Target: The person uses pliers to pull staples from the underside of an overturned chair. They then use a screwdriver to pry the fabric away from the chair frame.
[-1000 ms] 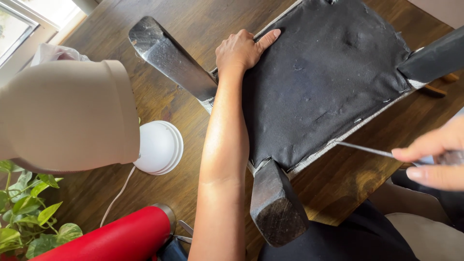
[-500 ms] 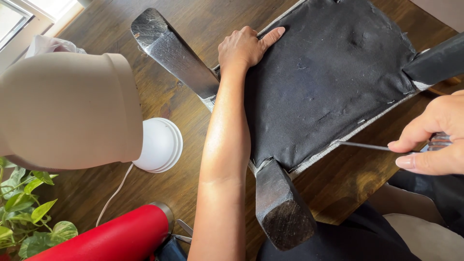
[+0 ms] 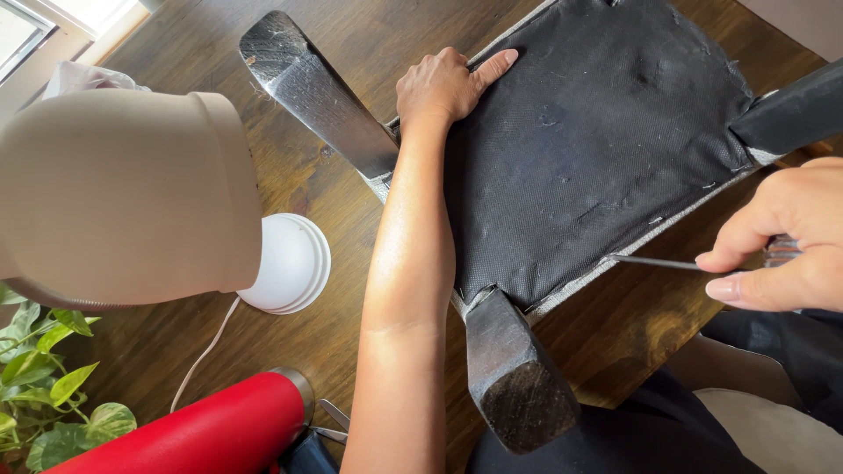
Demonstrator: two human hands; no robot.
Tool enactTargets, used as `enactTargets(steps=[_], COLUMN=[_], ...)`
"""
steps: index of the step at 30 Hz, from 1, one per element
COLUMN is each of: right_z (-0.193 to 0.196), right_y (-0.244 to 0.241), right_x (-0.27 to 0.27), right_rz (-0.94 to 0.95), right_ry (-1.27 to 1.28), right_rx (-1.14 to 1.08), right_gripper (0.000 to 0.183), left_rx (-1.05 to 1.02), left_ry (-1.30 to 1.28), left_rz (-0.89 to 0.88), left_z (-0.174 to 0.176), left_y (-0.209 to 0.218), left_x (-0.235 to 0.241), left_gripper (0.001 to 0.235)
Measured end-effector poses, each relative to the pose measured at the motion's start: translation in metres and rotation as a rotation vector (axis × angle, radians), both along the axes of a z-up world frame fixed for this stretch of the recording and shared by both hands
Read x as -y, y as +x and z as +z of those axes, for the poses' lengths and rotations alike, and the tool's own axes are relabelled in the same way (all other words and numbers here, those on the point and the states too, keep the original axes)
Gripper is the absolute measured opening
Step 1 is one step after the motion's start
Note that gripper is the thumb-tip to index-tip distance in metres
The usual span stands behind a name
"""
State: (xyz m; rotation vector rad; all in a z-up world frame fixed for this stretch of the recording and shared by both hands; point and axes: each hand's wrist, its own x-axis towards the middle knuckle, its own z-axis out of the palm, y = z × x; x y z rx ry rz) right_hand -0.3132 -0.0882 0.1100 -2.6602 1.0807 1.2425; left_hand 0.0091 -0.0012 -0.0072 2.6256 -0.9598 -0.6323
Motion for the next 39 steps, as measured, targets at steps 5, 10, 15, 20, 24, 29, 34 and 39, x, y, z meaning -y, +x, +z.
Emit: enactTargets(steps=[5, 10, 15, 20, 24, 29, 34, 39], right_z=[0.002, 0.035, 0.054, -0.037, -0.061, -0.098, -0.115, -0.09], right_y=[0.002, 0.03, 0.063, -0.072, -0.135, -0.158, -0.16, -0.142], right_x=[-0.001, -0.023, -0.044, -0.06, -0.104, -0.138, -0.151, -0.111], right_rz=[-0.003, -0.373, -0.094, -0.13, -0.249, -0.177, -0.248, -0.272], right_ry=[0.0, 0.149, 0.154, 0.052, 0.121, 0.058, 0.206, 0.057], right_rx=[-0.011, 0.072, -0.143, 0.174, 0.722, 1.002, 0.99, 0.862], right_gripper=[0.033, 0.023, 0.041, 0.045, 0.059, 0.056, 0.07, 0.055], left_rx=[-0.004, -0.003, -0.006, -0.017, 0.012, 0.007, 0.01, 0.012], left_ry=[-0.007, -0.006, -0.004, -0.023, -0.012, 0.0, 0.006, 0.022], left_rz=[0.002, -0.001, -0.006, -0.003, -0.015, 0.004, -0.003, 0.001], left_z=[0.0, 0.0, 0.007, 0.0, -0.005, 0.002, 0.007, 0.012], left_y=[0.0, 0.001, 0.0, 0.003, 0.0, -0.004, -0.006, -0.007], left_x=[-0.001, 0.0, 0.0, 0.002, 0.004, 0.005, 0.001, 0.001], left_gripper=[0.102, 0.101, 0.1, 0.102, 0.096, 0.092, 0.088, 0.091])
